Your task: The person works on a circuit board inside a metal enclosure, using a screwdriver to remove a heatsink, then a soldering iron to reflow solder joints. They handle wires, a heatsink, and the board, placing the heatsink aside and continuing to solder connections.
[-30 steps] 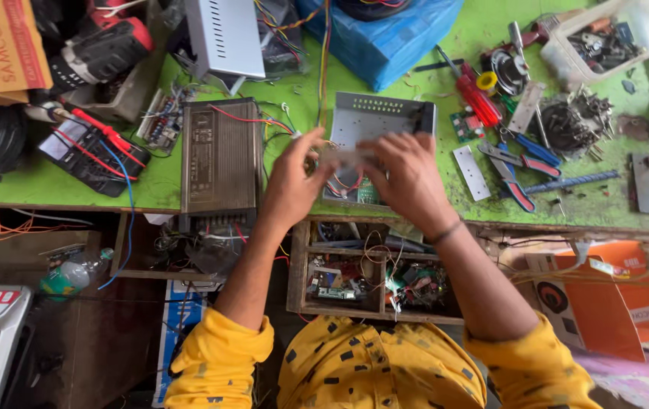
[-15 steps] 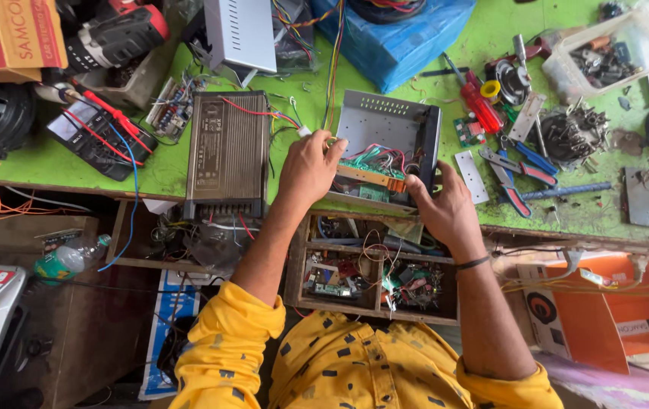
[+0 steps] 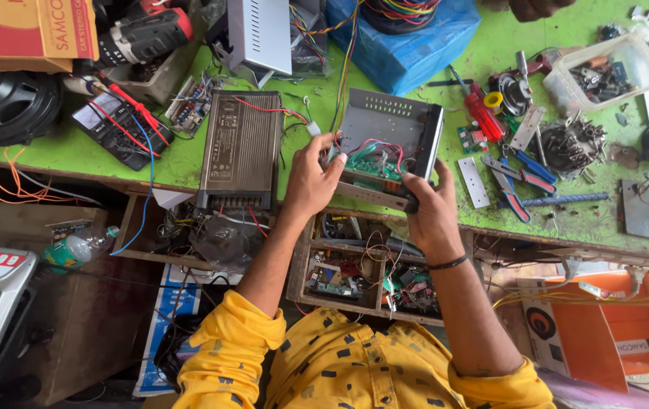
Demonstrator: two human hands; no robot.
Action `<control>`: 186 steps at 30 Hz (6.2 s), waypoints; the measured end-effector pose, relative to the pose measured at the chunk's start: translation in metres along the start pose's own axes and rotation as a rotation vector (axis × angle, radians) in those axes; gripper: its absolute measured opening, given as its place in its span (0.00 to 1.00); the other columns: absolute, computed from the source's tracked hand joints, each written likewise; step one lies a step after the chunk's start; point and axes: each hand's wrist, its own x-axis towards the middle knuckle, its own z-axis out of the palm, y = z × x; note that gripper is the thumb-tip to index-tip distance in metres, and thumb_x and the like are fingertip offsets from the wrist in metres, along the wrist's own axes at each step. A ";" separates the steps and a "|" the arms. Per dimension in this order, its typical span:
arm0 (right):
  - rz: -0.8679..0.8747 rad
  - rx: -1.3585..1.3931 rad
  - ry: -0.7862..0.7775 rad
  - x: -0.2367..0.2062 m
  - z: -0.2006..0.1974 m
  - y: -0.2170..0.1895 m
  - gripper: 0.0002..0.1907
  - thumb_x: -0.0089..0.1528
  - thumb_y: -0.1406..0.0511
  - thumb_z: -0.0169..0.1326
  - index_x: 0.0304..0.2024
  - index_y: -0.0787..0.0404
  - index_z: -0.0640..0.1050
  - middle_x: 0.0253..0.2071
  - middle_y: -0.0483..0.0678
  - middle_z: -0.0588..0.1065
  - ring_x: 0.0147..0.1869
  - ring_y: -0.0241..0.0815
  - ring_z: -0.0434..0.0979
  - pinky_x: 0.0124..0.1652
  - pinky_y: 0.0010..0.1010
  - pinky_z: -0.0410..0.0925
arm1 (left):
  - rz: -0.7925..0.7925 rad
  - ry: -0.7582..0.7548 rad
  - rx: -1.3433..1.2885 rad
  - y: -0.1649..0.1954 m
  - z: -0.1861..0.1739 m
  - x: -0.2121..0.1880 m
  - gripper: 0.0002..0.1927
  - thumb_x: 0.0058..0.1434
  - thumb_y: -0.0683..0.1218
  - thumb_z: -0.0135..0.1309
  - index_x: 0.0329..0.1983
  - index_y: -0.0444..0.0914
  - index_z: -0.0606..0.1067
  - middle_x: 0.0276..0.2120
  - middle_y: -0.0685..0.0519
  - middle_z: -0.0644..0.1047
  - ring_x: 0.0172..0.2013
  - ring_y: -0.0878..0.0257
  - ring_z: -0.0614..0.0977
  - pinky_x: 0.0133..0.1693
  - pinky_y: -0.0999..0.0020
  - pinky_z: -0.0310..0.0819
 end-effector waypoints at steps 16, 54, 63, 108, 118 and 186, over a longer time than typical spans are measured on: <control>-0.696 -0.436 -0.131 0.007 -0.008 -0.039 0.50 0.62 0.73 0.58 0.81 0.54 0.50 0.60 0.52 0.70 0.56 0.39 0.73 0.53 0.29 0.73 | -0.552 -0.098 -0.752 0.027 0.013 0.010 0.42 0.63 0.71 0.44 0.67 0.35 0.65 0.61 0.39 0.72 0.61 0.51 0.73 0.60 0.53 0.69; -1.324 -1.087 0.163 0.008 -0.012 -0.074 0.49 0.64 0.70 0.63 0.79 0.60 0.50 0.77 0.60 0.55 0.80 0.59 0.56 0.76 0.48 0.55 | -0.393 -0.239 -0.921 -0.019 0.041 0.026 0.49 0.63 0.74 0.44 0.71 0.30 0.62 0.63 0.35 0.73 0.63 0.46 0.75 0.65 0.52 0.64; -1.017 -0.468 0.008 -0.012 0.006 -0.086 0.40 0.69 0.77 0.53 0.78 0.58 0.50 0.74 0.52 0.56 0.69 0.47 0.66 0.64 0.35 0.73 | -0.135 0.115 -0.307 -0.034 0.038 0.035 0.43 0.71 0.72 0.39 0.65 0.29 0.67 0.61 0.36 0.73 0.64 0.48 0.73 0.66 0.57 0.63; -0.001 0.094 0.072 -0.114 -0.026 -0.017 0.35 0.58 0.74 0.48 0.70 0.62 0.64 0.52 0.52 0.74 0.50 0.43 0.80 0.48 0.36 0.77 | -0.683 -0.033 -1.582 -0.023 0.008 0.002 0.29 0.69 0.59 0.52 0.63 0.38 0.60 0.54 0.38 0.77 0.49 0.51 0.83 0.51 0.56 0.78; -0.079 0.093 0.154 -0.134 -0.054 -0.025 0.32 0.62 0.72 0.48 0.70 0.67 0.63 0.54 0.53 0.74 0.52 0.44 0.79 0.51 0.35 0.76 | 0.088 0.129 -0.718 0.034 -0.034 0.004 0.10 0.66 0.38 0.55 0.51 0.37 0.75 0.57 0.42 0.79 0.30 0.61 0.74 0.32 0.68 0.70; -0.874 -1.330 -0.101 -0.019 0.014 -0.042 0.17 0.65 0.70 0.60 0.57 0.58 0.81 0.52 0.52 0.75 0.54 0.54 0.74 0.53 0.43 0.68 | -0.168 -0.271 -0.674 0.056 0.010 -0.003 0.19 0.66 0.41 0.59 0.60 0.36 0.73 0.48 0.50 0.82 0.40 0.68 0.86 0.41 0.74 0.82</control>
